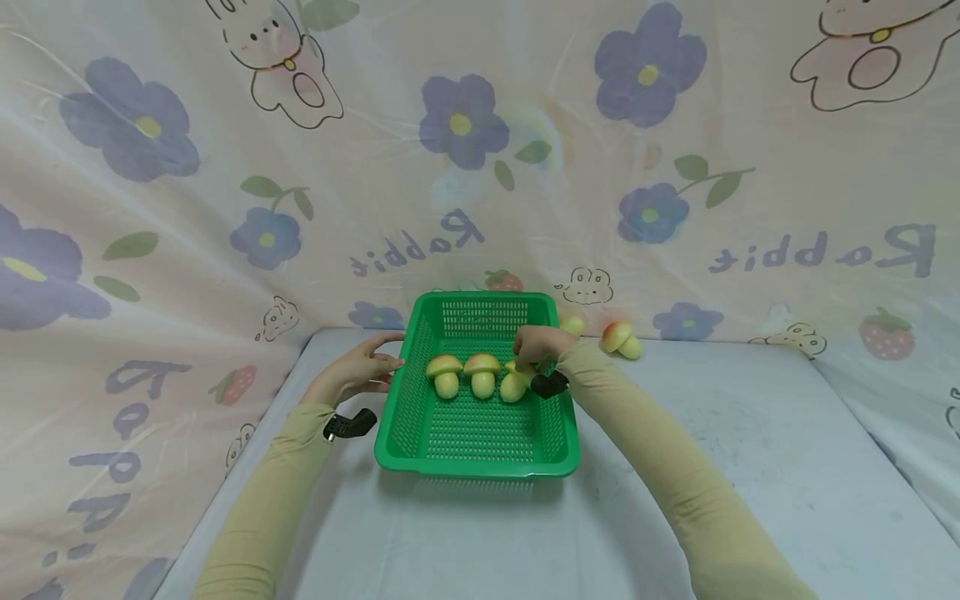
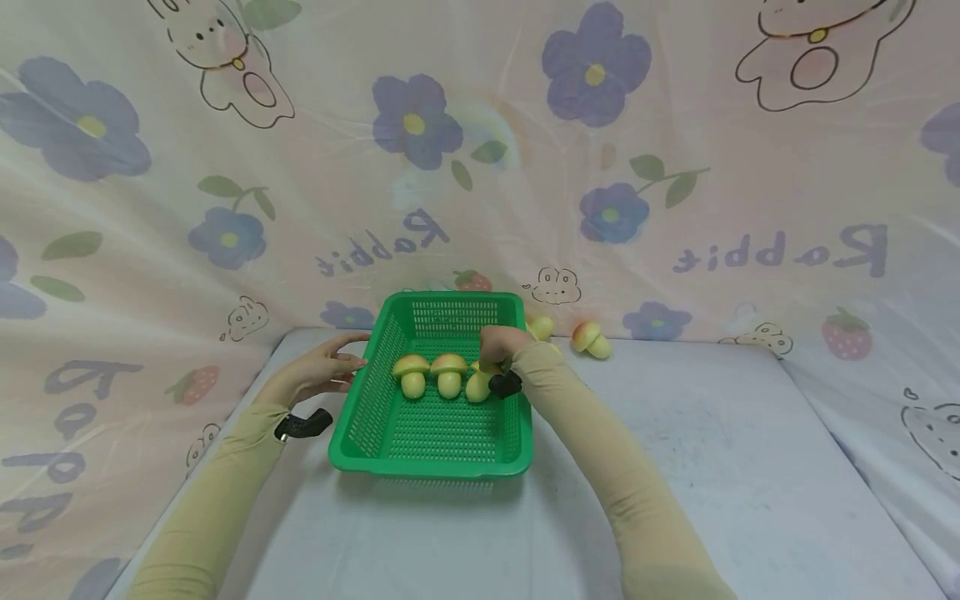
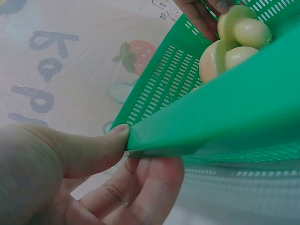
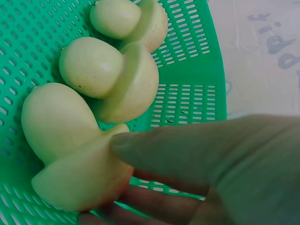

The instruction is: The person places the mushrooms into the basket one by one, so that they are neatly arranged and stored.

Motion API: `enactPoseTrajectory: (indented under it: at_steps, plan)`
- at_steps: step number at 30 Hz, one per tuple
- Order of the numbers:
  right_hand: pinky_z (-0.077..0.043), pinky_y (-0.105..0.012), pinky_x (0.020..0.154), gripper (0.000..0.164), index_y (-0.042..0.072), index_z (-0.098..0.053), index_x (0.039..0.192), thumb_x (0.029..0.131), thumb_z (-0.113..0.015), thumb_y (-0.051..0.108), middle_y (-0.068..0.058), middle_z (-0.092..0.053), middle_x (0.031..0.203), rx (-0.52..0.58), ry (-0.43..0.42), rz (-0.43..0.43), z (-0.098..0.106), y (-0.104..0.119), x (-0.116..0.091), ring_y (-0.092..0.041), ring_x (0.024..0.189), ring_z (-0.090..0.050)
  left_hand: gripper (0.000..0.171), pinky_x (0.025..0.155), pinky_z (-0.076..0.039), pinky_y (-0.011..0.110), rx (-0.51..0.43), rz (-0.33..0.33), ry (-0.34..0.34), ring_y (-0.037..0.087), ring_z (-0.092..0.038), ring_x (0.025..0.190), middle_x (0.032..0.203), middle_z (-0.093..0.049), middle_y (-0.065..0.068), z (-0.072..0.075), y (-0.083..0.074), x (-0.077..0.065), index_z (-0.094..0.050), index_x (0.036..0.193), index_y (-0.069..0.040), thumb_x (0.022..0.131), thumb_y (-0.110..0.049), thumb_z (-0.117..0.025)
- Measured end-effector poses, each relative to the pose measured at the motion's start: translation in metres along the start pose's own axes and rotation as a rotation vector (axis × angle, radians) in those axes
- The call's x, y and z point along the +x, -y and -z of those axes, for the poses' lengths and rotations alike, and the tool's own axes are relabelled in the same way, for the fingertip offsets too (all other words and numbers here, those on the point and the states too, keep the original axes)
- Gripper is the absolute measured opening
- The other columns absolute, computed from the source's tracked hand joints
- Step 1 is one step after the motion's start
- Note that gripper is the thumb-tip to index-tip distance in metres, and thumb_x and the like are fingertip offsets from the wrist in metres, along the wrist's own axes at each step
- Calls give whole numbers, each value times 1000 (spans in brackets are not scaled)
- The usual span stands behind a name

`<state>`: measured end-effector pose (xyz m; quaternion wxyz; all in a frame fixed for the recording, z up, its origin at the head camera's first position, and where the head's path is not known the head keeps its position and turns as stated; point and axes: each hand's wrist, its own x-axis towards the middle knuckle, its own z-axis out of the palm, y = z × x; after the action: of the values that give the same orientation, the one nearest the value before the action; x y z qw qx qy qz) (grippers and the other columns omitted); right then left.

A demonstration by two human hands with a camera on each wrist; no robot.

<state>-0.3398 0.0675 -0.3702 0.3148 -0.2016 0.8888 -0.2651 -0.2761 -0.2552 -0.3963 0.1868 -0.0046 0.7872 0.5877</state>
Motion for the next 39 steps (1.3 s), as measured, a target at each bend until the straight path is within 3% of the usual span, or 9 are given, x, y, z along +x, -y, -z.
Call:
enactPoseTrajectory:
  at_steps: [2, 4, 5, 6, 9, 19, 26, 32, 39]
  plan:
    - [-39, -37, 64, 43, 12, -23, 63, 83, -53, -11, 1, -20, 59, 17, -3, -10, 0, 1, -1, -11, 52, -23, 58, 70, -56, 37, -1, 0, 0, 19, -61, 68, 98, -62, 13, 0, 0, 0, -32, 148, -25, 98, -13, -58]
    - [-45, -35, 68, 25, 4, -42, 66, 83, -54, -11, -4, -41, 66, 33, -16, -17, -1, 1, -2, -11, 57, -35, 59, 70, -56, 37, 3, -1, 5, 18, -61, 68, 99, -62, 13, 1, 0, 0, -31, 149, -24, 98, -13, -58]
    - [-49, -34, 72, 12, -2, -53, 76, 83, -54, -11, -9, -52, 77, 40, -20, -21, -1, 1, -2, -12, 62, -43, 59, 70, -56, 36, 1, 4, 4, 18, -61, 68, 99, -62, 13, 1, 0, 0, -31, 149, -25, 97, -14, -59]
    - [-51, -36, 78, 11, -7, -60, 92, 83, -54, -10, -15, -58, 93, 50, -22, -28, -1, 1, -3, -15, 70, -50, 60, 70, -56, 37, 1, 5, 5, 18, -61, 68, 100, -62, 13, 1, 0, 0, -31, 149, -25, 97, -14, -59]
    - [-52, -42, 88, 50, -11, -48, 133, 84, -56, -9, -25, -45, 137, 67, -45, -30, -1, 0, -4, -25, 101, -57, 62, 74, -56, 40, 8, 8, 9, 17, -60, 68, 102, -61, 13, 1, 0, -1, -29, 150, -24, 97, -14, -59]
    - [-53, -40, 86, 46, -11, -50, 131, 86, -57, -6, -27, -50, 132, 32, -127, 40, 3, 0, -15, -32, 105, -60, 61, 72, -56, 39, 11, 9, 2, 17, -60, 69, 102, -61, 13, 0, 0, -2, -30, 149, -25, 97, -15, -59]
    - [-54, -39, 85, 47, -12, -46, 134, 88, -56, -7, -28, -54, 126, 119, -144, 116, 8, -4, -24, -35, 113, -56, 61, 78, -55, 44, 24, 1, 4, 18, -61, 71, 104, -60, 14, 0, 1, 0, -30, 149, -27, 97, -15, -59]
    - [-53, -39, 86, 47, -11, -46, 134, 89, -57, -5, -27, -55, 125, 157, -136, 204, 10, -9, -31, -35, 113, -56, 61, 69, -56, 33, 6, -7, 12, 16, -60, 68, 105, -60, 15, 0, 0, -1, -29, 150, -25, 98, -13, -58]
    - [-49, -39, 92, 49, -8, -44, 137, 91, -58, -1, -24, -55, 127, 219, -117, 257, 12, -16, -39, -35, 119, -52, 62, 70, -56, 33, 8, -2, 15, 16, -60, 69, 106, -59, 15, 0, -1, -1, -27, 151, -23, 98, -13, -58]
